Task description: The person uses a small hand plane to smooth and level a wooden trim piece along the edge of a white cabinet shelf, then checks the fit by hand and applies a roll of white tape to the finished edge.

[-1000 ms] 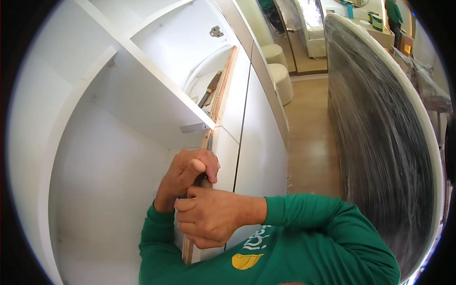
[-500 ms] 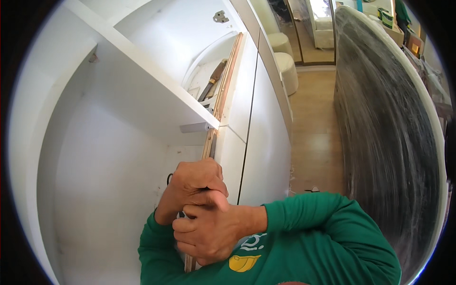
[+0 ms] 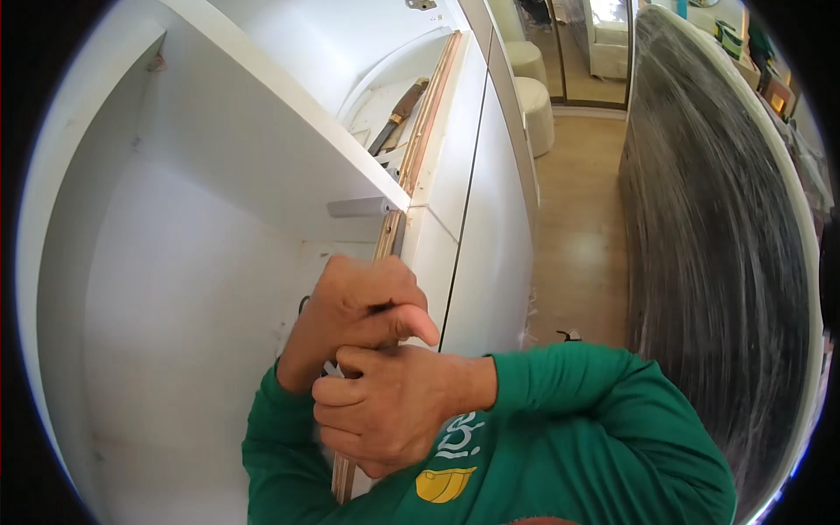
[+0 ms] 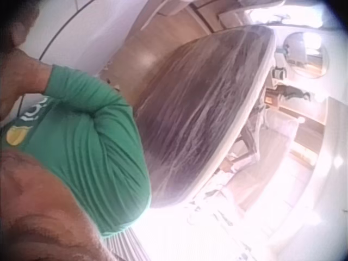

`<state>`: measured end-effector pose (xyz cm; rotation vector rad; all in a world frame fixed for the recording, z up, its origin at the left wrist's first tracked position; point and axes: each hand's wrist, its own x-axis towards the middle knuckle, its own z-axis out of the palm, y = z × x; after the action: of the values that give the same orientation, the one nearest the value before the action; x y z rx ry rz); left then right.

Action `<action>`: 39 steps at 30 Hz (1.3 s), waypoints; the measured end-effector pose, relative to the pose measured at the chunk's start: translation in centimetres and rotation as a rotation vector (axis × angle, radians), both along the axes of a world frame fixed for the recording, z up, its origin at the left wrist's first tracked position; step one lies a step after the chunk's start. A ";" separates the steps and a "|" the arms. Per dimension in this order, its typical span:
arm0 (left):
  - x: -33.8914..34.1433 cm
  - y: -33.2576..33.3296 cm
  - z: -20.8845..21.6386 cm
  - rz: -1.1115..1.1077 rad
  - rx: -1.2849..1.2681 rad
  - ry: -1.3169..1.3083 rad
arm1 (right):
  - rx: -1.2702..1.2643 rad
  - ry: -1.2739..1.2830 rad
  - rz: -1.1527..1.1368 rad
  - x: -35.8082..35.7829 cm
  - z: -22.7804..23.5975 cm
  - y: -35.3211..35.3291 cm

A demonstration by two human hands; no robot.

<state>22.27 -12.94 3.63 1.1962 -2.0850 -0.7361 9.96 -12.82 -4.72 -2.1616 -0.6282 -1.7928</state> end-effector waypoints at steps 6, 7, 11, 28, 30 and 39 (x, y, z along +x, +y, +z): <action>-0.3 1.0 1.1 0.029 0.043 -0.018 | -0.029 -0.029 0.013 0.0 0.6 0.3; 0.0 1.4 1.0 0.009 0.119 0.006 | -0.018 -0.012 0.031 -0.4 0.6 1.0; -0.1 1.6 0.6 -0.103 0.046 -0.006 | -0.005 0.022 0.049 -1.4 0.4 1.7; -1.2 1.5 0.7 0.028 0.077 -0.010 | -0.026 0.038 0.028 -1.7 0.5 1.1; -1.1 0.9 0.7 0.038 0.079 -0.032 | -0.031 0.027 0.001 -1.8 0.7 0.8; -1.9 1.2 0.9 0.159 0.094 0.009 | -0.024 0.071 -0.017 -1.6 0.5 0.3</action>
<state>20.39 -11.73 4.54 1.3889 -1.9401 -0.7702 8.40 -12.48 -4.23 -2.2419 -0.6192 -1.7168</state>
